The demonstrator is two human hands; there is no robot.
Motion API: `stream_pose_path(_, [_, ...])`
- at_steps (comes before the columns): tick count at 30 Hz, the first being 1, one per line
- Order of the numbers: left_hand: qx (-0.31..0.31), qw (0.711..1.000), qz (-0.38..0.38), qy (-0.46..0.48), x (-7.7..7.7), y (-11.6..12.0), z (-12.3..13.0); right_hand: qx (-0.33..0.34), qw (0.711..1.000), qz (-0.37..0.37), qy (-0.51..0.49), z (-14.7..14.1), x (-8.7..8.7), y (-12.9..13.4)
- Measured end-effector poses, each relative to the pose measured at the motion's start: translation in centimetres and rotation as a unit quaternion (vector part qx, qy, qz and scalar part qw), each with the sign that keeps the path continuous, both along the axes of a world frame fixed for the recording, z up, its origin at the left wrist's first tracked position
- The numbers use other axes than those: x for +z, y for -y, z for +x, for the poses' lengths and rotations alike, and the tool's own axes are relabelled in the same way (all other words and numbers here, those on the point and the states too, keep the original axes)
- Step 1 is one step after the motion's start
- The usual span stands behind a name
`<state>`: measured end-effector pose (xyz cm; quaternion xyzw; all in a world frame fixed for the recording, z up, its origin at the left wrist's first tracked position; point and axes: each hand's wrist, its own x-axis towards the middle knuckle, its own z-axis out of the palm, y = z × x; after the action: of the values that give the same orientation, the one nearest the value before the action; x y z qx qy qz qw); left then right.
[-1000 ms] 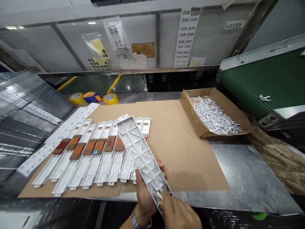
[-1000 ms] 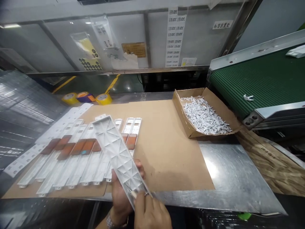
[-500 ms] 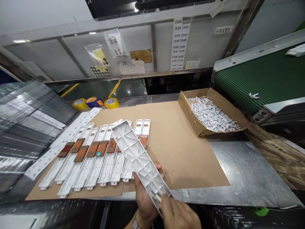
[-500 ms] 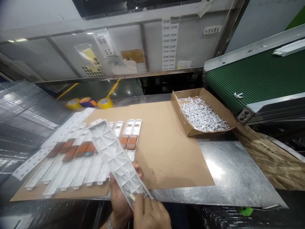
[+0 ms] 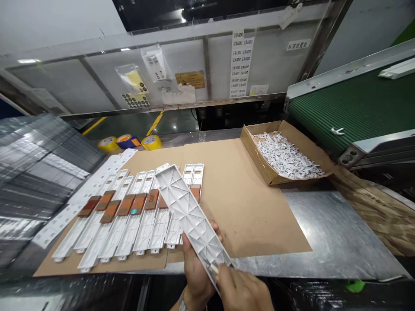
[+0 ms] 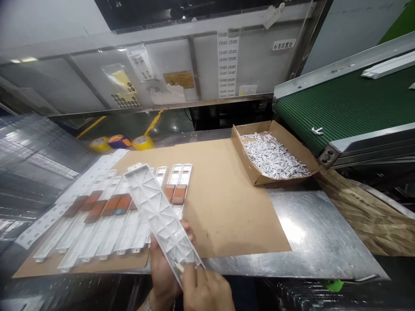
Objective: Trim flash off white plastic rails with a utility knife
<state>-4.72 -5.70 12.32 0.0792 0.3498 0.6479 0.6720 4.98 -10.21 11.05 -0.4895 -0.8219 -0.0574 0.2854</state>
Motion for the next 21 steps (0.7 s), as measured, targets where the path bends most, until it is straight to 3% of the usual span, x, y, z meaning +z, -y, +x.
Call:
stream_pose_path(3, [-0.051,0.997,-0.02,-0.049,0.7,-0.5,-1.1,0.021,0.996,-0.056,-0.069,1.9,1.5,-0.8])
stream_pose_path(6, [-0.204,0.978,-0.042,-0.027,0.6,-1.0,-2.5,0.046,0.992,-0.097,-0.067,4.3,3.1,-2.1])
stream_pose_path(9, [-0.338,0.937,-0.083,0.02,-0.4,-1.2,-3.4,0.06,0.994,-0.09,-0.015,5.7,4.1,-3.2])
stream_pose_path(13, [-0.485,0.86,-0.14,0.067,-1.4,-0.5,-3.5,0.096,0.991,-0.08,0.045,6.0,4.5,-4.0])
stream_pose_path(17, [-0.56,0.808,-0.157,0.091,-0.3,0.4,-3.3,0.136,0.981,-0.098,0.102,5.8,4.4,-4.1])
stream_pose_path(21, [-0.593,0.784,-0.161,0.087,1.5,0.4,-3.2,0.16,0.972,-0.124,0.117,5.8,4.1,-3.8])
